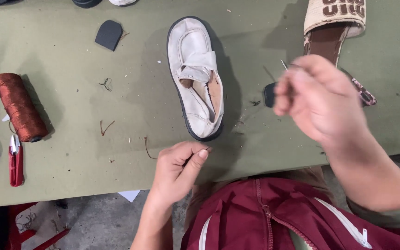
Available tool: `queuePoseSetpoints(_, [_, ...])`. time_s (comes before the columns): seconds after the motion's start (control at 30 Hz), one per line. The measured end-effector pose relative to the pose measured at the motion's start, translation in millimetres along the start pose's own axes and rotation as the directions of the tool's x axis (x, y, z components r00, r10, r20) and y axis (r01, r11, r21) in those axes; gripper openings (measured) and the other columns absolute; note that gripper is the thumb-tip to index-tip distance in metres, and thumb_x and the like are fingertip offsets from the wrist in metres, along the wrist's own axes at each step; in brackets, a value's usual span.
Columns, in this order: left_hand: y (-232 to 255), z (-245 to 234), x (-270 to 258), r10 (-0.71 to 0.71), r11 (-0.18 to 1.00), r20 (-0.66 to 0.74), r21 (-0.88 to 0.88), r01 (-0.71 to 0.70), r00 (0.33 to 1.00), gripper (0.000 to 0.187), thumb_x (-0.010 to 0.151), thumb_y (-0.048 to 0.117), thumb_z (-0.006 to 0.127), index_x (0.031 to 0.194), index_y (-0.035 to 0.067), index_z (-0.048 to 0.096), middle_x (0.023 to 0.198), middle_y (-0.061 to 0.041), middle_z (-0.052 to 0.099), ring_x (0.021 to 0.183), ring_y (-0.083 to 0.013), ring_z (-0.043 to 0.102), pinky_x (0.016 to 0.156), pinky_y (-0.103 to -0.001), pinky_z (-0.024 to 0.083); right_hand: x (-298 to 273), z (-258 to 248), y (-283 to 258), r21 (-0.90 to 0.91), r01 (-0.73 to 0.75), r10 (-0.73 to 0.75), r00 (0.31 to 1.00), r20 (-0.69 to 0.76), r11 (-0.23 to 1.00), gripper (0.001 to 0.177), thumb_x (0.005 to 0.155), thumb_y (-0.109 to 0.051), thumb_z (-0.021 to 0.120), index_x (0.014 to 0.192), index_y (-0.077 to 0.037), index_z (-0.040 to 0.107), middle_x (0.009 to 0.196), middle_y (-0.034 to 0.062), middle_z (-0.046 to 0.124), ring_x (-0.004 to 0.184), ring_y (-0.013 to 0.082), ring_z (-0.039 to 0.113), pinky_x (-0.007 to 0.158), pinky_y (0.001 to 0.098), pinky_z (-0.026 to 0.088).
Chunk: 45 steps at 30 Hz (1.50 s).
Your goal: The person uses a stitching awl to puncture holes along the seam of a white shoe and then threads a needle with black thread through these holes to sew the sole to the upper. The person repeatedly pushes the awl into the shoe and pulls the thread tight to secure the stitching.
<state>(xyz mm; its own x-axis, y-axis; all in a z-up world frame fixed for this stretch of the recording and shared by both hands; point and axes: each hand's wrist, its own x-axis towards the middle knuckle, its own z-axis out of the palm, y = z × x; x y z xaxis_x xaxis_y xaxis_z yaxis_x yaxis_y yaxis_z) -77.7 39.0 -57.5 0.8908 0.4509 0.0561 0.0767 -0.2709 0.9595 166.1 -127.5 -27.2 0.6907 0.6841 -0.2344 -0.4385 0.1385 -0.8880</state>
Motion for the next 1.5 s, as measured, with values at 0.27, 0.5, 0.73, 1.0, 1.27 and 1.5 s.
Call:
queuePoseSetpoints(0.27, [-6.9,-28.5,-12.4,-0.179,0.635,0.031,0.767,0.091,0.983,0.025,0.093,0.038,0.067,0.11,0.021,0.074,0.109,-0.006,0.069,0.1,-0.029,0.062,0.082,-0.046,0.049,32.8,78.5,9.1,-0.653,-0.226,0.37,0.925,0.089,0.723,0.012,0.1,0.003,0.054,0.102,-0.004,0.064,0.094,0.0118,0.077,0.072,0.0159,0.069,0.065,0.0256,0.06])
queuePoseSetpoints(0.5, [2.0,30.6,13.2,-0.236,0.888,-0.17,-0.437,0.141,0.957,0.079,0.078,0.007,0.087,0.146,-0.002,0.049,0.111,-0.008,0.07,0.102,-0.0133,0.064,0.101,-0.035,0.052,6.8,68.0,49.5,-0.288,0.177,-0.026,0.888,0.46,0.941,0.011,0.097,0.001,0.063,0.107,0.003,0.066,0.078,0.0163,0.075,0.051,0.0134,0.068,0.044,0.0207,0.056])
queuePoseSetpoints(0.73, [0.3,45.9,25.2,-0.341,0.818,-0.116,-0.525,0.234,0.933,0.015,0.101,0.008,0.061,0.093,0.002,0.071,0.067,-0.011,0.068,0.05,-0.0195,0.069,0.052,-0.031,0.059,19.3,31.7,28.9,-0.365,0.3,-0.125,0.893,0.433,0.882,0.008,0.097,-0.001,0.064,0.104,0.001,0.067,0.084,0.0153,0.078,0.052,0.0113,0.066,0.045,0.0191,0.055])
queuePoseSetpoints(1.0, [2.2,31.9,17.7,-0.293,0.953,-0.636,-0.258,0.161,0.714,0.016,0.111,0.02,0.044,0.102,0.015,0.056,0.072,0.005,0.046,0.06,-0.0024,0.043,0.053,-0.017,0.034,92.1,19.4,0.4,-0.698,0.712,-0.093,0.692,0.716,-0.076,0.033,0.098,-0.006,0.069,0.131,-0.011,0.07,0.134,0.0173,0.069,0.098,0.0386,0.073,0.076,0.0461,0.059])
queuePoseSetpoints(1.27, [-42.5,60.8,24.3,0.397,0.619,-0.155,0.773,-0.139,0.905,0.006,0.09,0.014,0.069,0.087,0.009,0.067,0.126,-0.014,0.066,0.084,-0.0304,0.064,0.068,-0.04,0.05,144.4,1.9,84.4,-0.46,0.802,0.036,0.51,0.859,-0.38,0.053,0.091,-0.009,0.066,0.138,-0.033,0.06,0.155,0.0016,0.047,0.094,0.0316,0.071,0.084,0.0428,0.061])
queuePoseSetpoints(1.5, [-49.7,9.7,34.6,0.31,0.408,0.12,0.879,-0.246,0.943,0.016,0.082,0.025,0.079,0.097,0.02,0.075,0.126,-0.001,0.068,0.101,-0.0272,0.06,0.073,-0.039,0.047,114.5,-32.1,102.7,-0.583,0.628,-0.34,0.475,0.812,-0.515,0.008,0.095,-0.03,0.064,0.093,-0.031,0.072,0.113,-0.0141,0.063,0.081,0.0109,0.068,0.069,0.029,0.055])
